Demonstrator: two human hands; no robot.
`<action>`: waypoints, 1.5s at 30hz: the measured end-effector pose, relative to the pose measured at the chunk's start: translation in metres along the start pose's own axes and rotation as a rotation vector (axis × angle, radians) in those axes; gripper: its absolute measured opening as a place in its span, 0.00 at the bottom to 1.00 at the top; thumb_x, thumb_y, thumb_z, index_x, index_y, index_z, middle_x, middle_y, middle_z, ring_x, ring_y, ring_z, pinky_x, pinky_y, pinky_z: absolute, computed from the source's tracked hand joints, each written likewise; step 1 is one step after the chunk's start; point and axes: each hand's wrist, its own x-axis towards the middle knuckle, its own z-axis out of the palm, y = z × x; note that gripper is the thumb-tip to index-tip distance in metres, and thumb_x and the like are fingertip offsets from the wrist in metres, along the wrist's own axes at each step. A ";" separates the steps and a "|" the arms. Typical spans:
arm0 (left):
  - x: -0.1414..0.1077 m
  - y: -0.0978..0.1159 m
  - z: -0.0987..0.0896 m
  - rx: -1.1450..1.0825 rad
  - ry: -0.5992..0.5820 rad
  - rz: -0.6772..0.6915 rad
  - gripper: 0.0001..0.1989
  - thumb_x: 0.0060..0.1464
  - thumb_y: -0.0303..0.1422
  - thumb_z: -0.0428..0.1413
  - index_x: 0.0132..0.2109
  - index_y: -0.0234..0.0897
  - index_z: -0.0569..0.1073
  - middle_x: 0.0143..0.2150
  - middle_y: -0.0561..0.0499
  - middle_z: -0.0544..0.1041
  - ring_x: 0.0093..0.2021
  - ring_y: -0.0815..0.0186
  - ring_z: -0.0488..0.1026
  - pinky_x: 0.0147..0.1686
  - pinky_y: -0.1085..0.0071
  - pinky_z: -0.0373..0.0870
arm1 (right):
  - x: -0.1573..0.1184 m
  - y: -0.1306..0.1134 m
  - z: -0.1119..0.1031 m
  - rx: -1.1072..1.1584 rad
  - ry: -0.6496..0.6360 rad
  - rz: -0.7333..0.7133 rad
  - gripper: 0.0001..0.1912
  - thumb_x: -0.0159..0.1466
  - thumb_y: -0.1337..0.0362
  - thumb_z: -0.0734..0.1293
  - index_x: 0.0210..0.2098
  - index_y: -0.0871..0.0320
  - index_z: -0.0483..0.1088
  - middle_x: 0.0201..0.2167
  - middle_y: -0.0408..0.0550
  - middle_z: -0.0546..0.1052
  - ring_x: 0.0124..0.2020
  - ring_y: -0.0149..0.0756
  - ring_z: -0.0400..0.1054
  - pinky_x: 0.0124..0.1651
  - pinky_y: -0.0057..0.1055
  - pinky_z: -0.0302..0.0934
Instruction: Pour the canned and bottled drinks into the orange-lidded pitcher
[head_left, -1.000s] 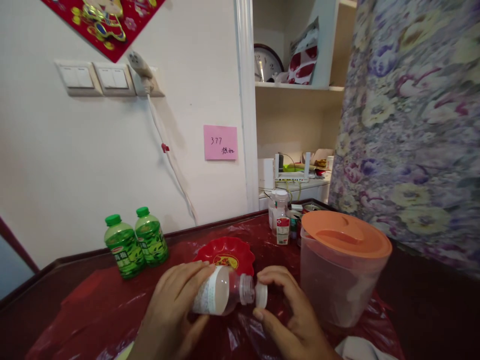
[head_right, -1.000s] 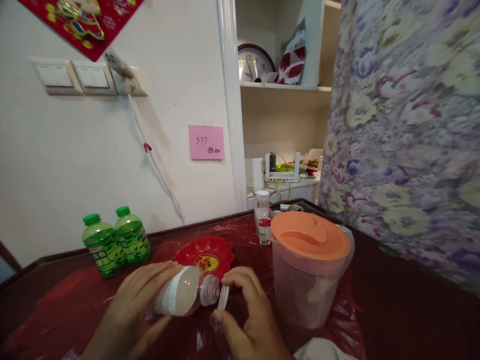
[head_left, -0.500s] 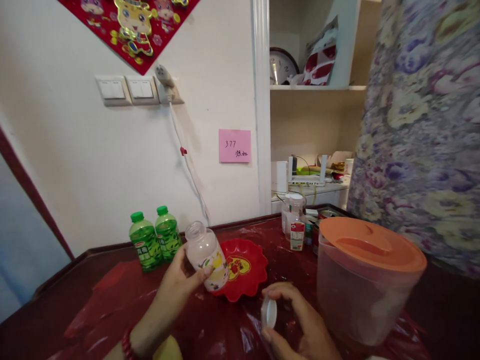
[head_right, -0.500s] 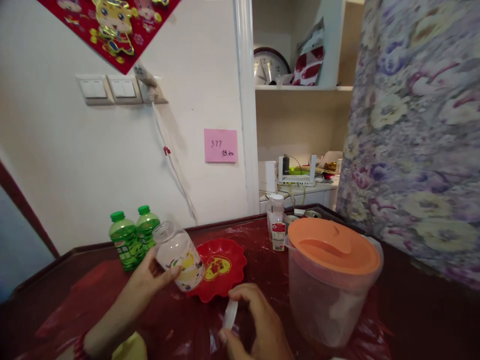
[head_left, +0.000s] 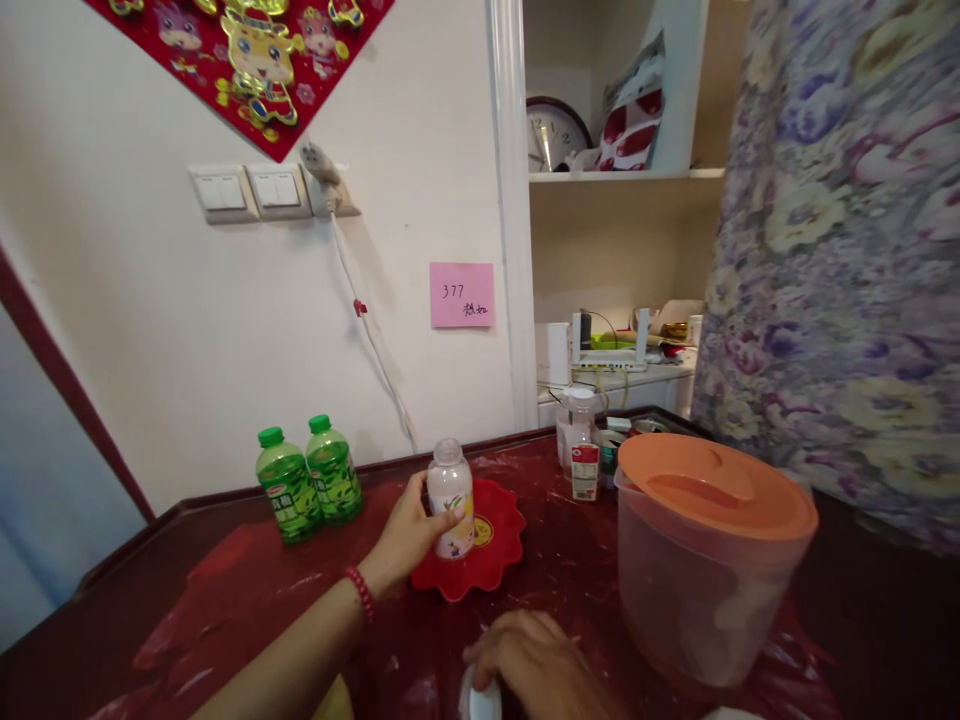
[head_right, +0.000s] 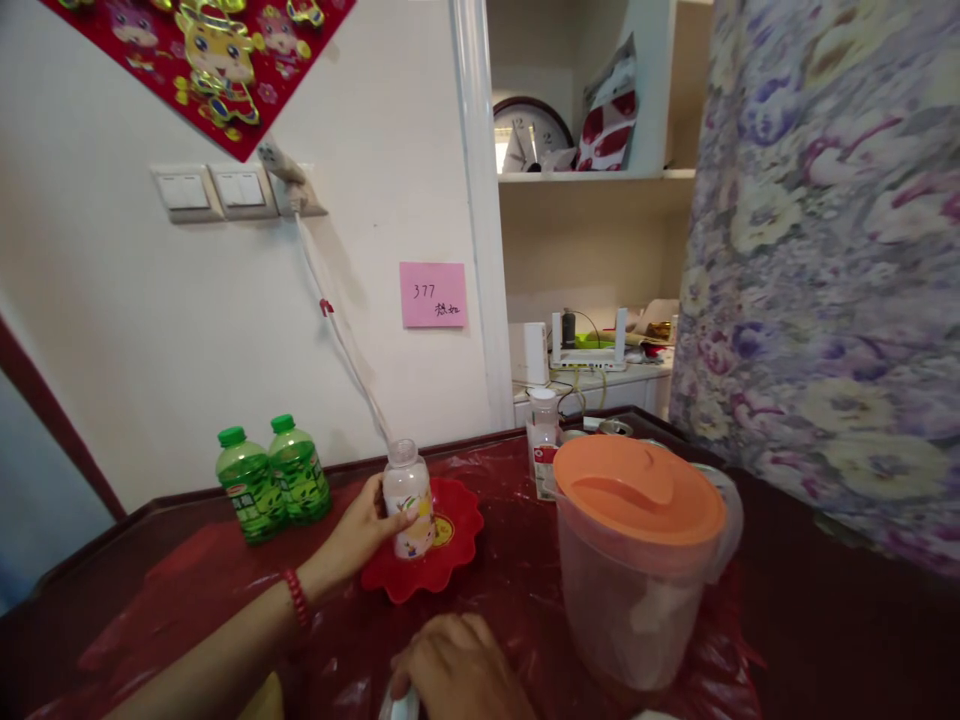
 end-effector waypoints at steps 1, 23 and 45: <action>0.000 -0.003 0.000 0.010 -0.011 -0.001 0.37 0.43 0.42 0.69 0.56 0.34 0.64 0.54 0.38 0.76 0.55 0.49 0.75 0.54 0.54 0.71 | -0.001 0.003 0.006 -0.042 -0.025 0.022 0.09 0.66 0.61 0.73 0.41 0.50 0.69 0.44 0.36 0.80 0.48 0.33 0.72 0.49 0.27 0.57; -0.010 0.090 -0.041 -0.231 0.401 0.064 0.28 0.41 0.50 0.69 0.42 0.35 0.75 0.47 0.43 0.78 0.52 0.57 0.74 0.51 0.64 0.70 | 0.015 -0.035 -0.024 -0.582 0.524 -0.429 0.22 0.68 0.79 0.57 0.19 0.58 0.56 0.17 0.39 0.59 0.20 0.28 0.52 0.26 0.30 0.44; -0.173 0.057 -0.130 0.973 -0.193 -0.108 0.16 0.48 0.25 0.56 0.45 0.40 0.77 0.44 0.47 0.80 0.44 0.57 0.75 0.43 0.65 0.66 | 0.027 -0.093 -0.072 0.012 0.169 -0.022 0.07 0.71 0.58 0.64 0.45 0.48 0.71 0.32 0.39 0.81 0.31 0.32 0.78 0.28 0.16 0.70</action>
